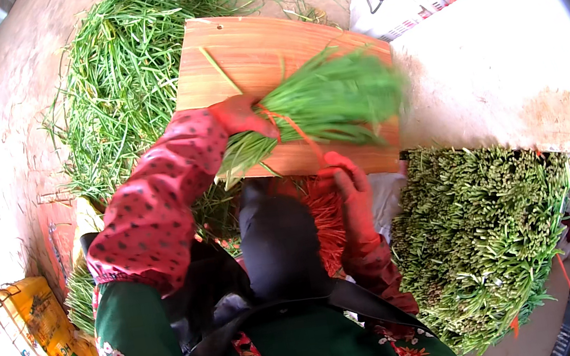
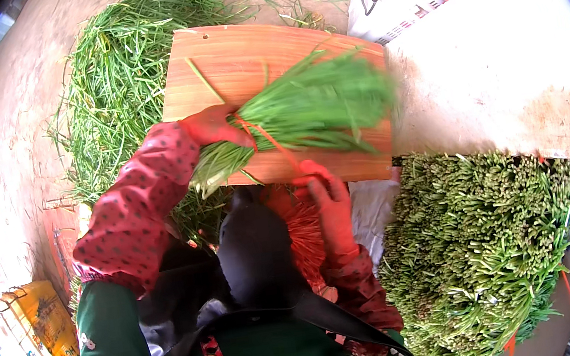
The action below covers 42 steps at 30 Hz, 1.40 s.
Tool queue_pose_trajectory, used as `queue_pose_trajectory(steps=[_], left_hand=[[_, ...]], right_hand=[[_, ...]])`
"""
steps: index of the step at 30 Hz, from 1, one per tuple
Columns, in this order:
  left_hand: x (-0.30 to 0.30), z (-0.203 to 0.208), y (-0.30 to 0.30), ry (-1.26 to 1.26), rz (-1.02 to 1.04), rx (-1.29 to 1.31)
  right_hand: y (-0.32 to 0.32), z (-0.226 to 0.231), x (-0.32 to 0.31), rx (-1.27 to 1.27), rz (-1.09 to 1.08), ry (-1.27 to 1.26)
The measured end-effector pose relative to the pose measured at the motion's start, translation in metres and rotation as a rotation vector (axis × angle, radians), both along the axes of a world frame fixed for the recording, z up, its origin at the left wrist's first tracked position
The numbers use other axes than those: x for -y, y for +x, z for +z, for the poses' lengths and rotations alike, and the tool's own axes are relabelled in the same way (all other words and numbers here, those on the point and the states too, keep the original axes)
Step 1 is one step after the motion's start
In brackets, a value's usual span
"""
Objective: The person bundles green vegetable stalks using a red tie and places them onto a large pile, then gathers more loose stalks from a pile on the floor to continue the process.
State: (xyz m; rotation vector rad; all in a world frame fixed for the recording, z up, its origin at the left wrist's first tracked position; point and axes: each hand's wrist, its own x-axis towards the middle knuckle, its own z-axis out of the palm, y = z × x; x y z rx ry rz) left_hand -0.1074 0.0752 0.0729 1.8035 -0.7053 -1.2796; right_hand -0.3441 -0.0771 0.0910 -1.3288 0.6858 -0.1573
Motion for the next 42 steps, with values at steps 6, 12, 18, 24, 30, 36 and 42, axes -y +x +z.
queue_pose_trajectory(steps=[6, 12, 18, 24, 30, 36, 42], left_hand=[[-0.057, -0.005, -0.051, -0.356, 0.369, -1.060], [-0.084, 0.042, -0.098, -0.690, 0.654, -1.045], [-0.097, 0.028, -0.125, -0.962, 0.786, -0.771], [-0.118, 0.061, -0.146, -1.113, 0.898, -0.972], [-0.163, 0.042, -0.142, -1.137, 1.020, -0.559], [-0.175, 0.024, -0.160, -1.176, 1.063, -0.461], [-0.188, 0.017, -0.176, -1.232, 1.076, -0.933]], right_hand=[[0.027, 0.021, 0.007, -0.003, 0.148, -0.110], [0.053, 0.064, -0.053, 0.345, 0.325, -0.421], [0.050, 0.097, -0.105, 0.326, 0.539, -1.165], [-0.021, 0.108, -0.126, 0.383, 1.309, -0.915], [-0.031, 0.134, -0.156, 0.421, 1.044, -0.994], [0.046, 0.118, -0.201, 0.398, 0.771, -1.733], [0.027, 0.116, -0.221, 0.207, 1.080, -1.565]])
